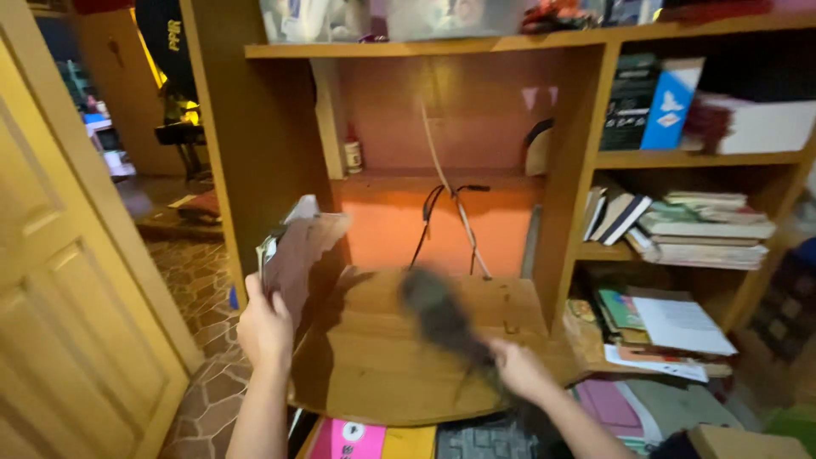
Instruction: Dusting and organizing books and papers on a bookshelf.
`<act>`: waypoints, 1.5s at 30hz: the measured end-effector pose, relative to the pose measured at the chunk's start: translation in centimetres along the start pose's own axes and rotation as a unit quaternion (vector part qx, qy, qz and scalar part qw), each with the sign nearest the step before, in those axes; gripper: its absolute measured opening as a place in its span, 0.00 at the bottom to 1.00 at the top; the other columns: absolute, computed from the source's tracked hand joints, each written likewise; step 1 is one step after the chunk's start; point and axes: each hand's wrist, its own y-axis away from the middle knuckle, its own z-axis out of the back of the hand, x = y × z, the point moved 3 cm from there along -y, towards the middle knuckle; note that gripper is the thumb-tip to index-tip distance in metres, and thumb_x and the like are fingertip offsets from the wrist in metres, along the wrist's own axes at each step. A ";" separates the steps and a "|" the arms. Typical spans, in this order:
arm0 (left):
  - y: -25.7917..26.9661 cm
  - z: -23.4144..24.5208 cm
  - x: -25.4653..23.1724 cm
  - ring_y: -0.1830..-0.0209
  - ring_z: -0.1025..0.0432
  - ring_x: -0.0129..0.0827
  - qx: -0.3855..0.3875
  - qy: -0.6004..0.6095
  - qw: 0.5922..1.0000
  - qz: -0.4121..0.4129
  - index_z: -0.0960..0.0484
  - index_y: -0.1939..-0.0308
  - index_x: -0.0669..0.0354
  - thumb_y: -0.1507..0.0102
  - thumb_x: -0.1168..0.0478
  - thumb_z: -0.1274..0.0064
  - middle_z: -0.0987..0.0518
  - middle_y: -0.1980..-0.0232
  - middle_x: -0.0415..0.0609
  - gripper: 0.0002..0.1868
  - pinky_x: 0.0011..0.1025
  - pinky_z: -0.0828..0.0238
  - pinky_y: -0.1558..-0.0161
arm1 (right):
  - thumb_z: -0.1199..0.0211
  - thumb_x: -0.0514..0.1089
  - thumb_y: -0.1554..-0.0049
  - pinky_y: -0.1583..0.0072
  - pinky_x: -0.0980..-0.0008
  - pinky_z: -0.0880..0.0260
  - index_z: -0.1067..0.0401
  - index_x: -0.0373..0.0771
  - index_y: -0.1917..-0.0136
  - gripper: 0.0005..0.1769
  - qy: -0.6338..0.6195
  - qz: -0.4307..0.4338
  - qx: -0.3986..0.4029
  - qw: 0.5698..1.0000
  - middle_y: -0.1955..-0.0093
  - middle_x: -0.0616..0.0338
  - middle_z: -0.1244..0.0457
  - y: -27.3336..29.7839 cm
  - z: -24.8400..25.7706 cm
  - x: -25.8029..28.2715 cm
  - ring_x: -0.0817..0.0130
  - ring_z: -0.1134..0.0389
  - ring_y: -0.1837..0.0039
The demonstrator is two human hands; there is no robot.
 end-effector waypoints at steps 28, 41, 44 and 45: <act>15.4 -5.4 14.1 0.51 0.21 0.35 0.466 0.321 0.810 0.155 0.23 0.42 0.70 0.41 0.62 0.43 0.15 0.49 0.54 0.25 0.32 0.26 0.47 | 0.48 0.41 0.39 0.38 0.53 0.30 0.30 0.46 0.32 0.22 -0.177 0.284 0.086 0.938 0.39 0.42 0.30 -3.2 -6.7 7.2 0.46 0.28 0.39; 16.7 -4.0 13.6 0.54 0.22 0.29 0.518 0.356 0.771 0.104 0.20 0.45 0.69 0.42 0.62 0.37 0.15 0.51 0.48 0.23 0.28 0.25 0.49 | 0.54 0.30 0.41 0.33 0.64 0.33 0.32 0.50 0.28 0.32 -0.159 0.235 0.114 0.952 0.33 0.53 0.30 -7.8 -7.0 1.9 0.62 0.30 0.34; 16.5 -3.4 12.9 0.54 0.22 0.28 0.521 0.348 0.771 0.116 0.19 0.46 0.68 0.42 0.62 0.37 0.15 0.52 0.48 0.22 0.28 0.25 0.50 | 0.53 0.34 0.37 0.33 0.58 0.35 0.34 0.55 0.26 0.30 -0.055 0.029 0.030 0.998 0.33 0.49 0.33 -4.3 -3.1 5.6 0.57 0.33 0.32; 16.6 -3.2 12.7 0.55 0.21 0.29 0.525 0.347 0.766 0.133 0.19 0.46 0.68 0.42 0.62 0.37 0.15 0.53 0.47 0.22 0.28 0.25 0.50 | 0.50 0.41 0.31 0.34 0.54 0.35 0.34 0.60 0.24 0.25 0.089 -0.153 0.007 0.984 0.34 0.46 0.34 -1.1 -0.6 9.3 0.52 0.34 0.32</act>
